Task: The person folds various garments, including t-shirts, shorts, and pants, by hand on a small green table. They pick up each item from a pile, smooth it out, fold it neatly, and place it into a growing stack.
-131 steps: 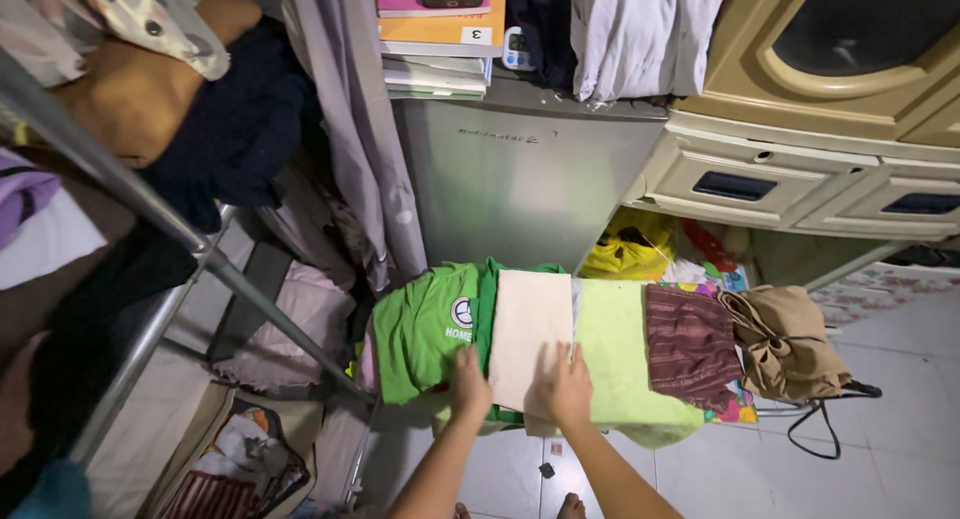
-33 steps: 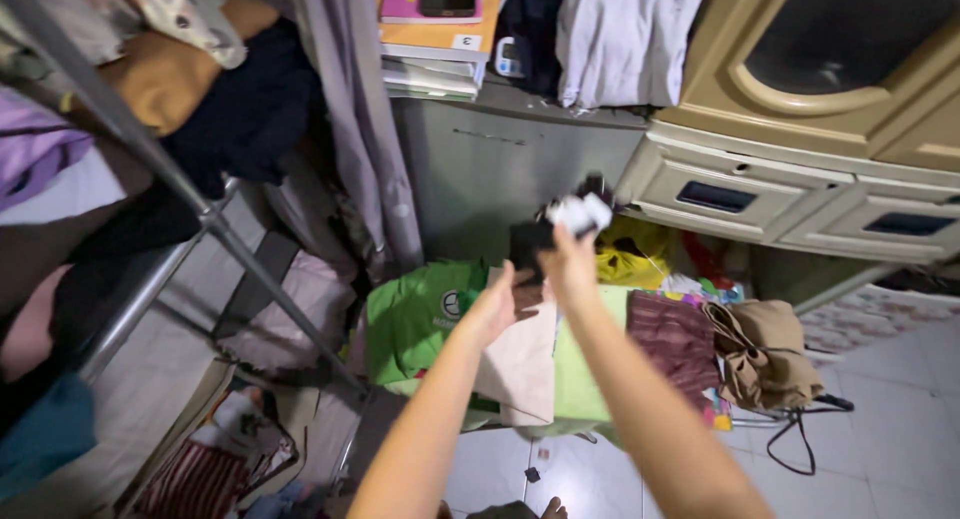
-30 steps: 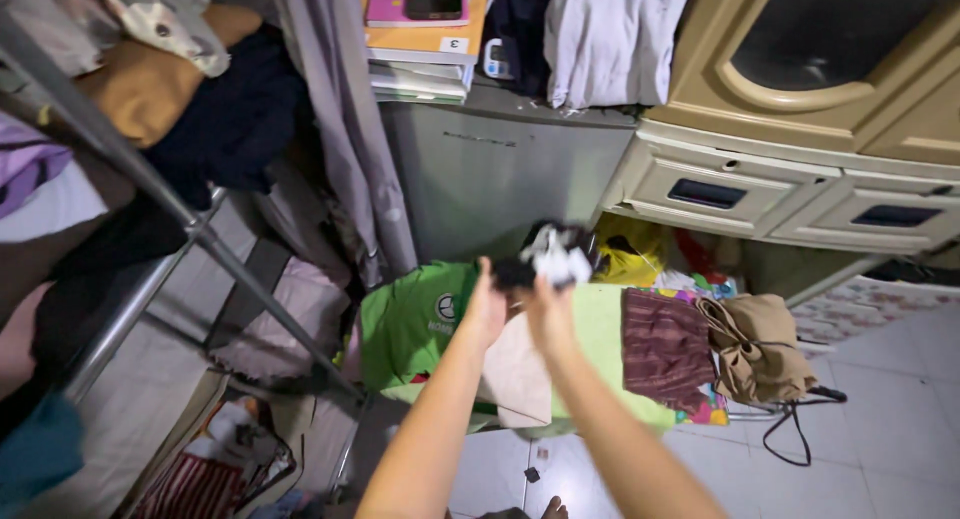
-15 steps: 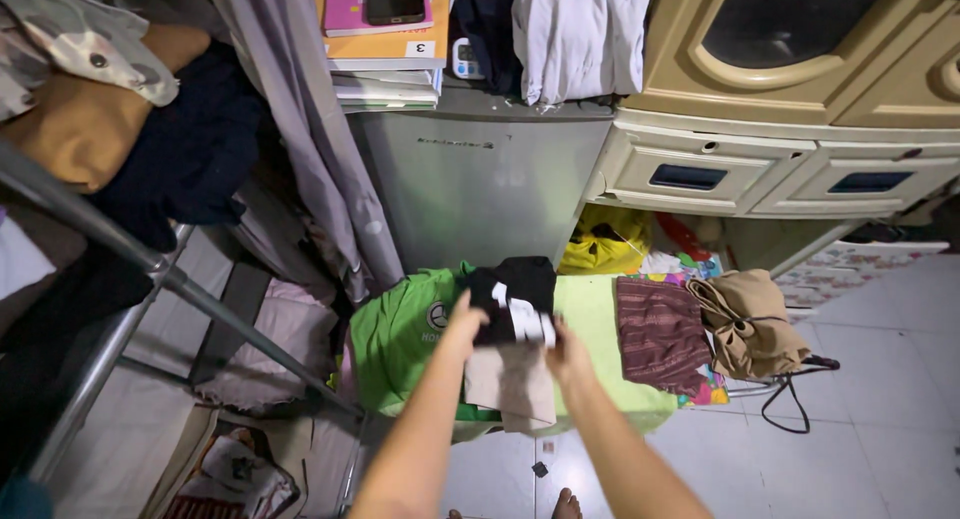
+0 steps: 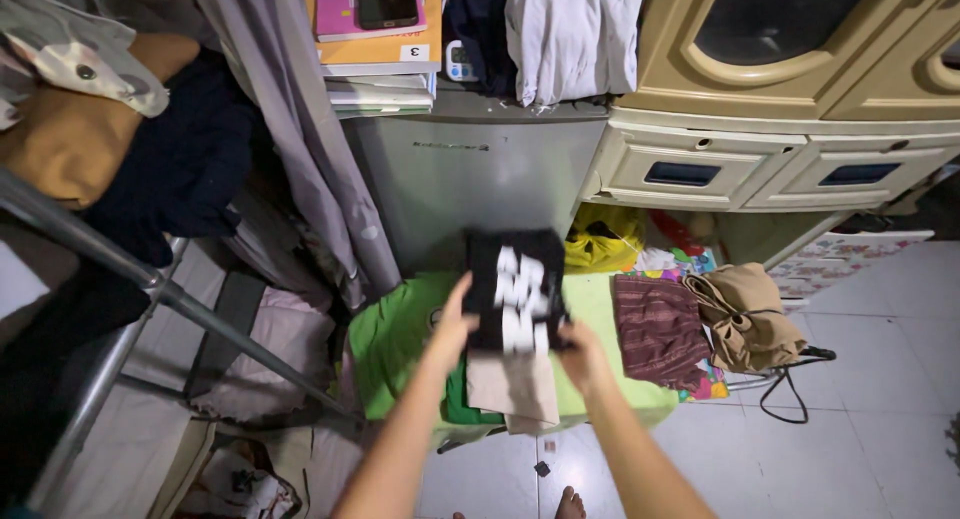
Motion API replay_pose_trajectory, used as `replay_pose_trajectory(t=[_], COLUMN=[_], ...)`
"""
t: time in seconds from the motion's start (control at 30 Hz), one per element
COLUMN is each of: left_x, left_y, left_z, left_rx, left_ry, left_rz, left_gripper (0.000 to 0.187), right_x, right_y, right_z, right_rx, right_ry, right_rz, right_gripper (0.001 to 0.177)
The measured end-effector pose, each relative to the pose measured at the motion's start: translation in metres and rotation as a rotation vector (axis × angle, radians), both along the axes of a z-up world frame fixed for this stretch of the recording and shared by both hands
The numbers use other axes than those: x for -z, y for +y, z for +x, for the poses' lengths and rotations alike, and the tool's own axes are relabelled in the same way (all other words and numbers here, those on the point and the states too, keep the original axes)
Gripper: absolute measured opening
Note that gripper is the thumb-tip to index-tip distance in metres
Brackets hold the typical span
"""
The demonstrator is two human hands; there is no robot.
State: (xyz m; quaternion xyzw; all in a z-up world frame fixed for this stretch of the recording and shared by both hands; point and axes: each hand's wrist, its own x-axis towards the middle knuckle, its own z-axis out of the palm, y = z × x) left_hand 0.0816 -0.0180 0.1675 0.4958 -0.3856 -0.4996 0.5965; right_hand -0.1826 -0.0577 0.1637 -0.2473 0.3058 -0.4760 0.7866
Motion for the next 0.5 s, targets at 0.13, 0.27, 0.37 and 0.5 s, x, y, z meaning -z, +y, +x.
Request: replay_pose_trajectory(t=[0.13, 0.27, 0.37, 0.5], left_x=[0.075, 0.110, 0.122, 0.136], left_y=[0.056, 0.057, 0.051, 0.061], left_z=[-0.020, -0.015, -0.012, -0.022], left_rx=[-0.102, -0.063, -0.054, -0.178], left_ry=[-0.199, -0.265, -0.280, -0.491], left_rz=[0.427, 0.347, 0.312, 0.327], left_gripper=[0.098, 0.099, 0.092, 0.072], right_x=[0.083, 0.115, 0.117, 0.118], right_y=[0.048, 0.049, 0.047, 0.056], right_z=[-0.007, -0.008, -0.009, -0.009], right_rx=[-0.087, -0.082, -0.004, -0.094], right_ry=[0.209, 0.399, 0.486, 0.863], right_rz=[0.293, 0.386, 0.316, 0.155], right_gripper=[0.030, 0.042, 0.045, 0.046])
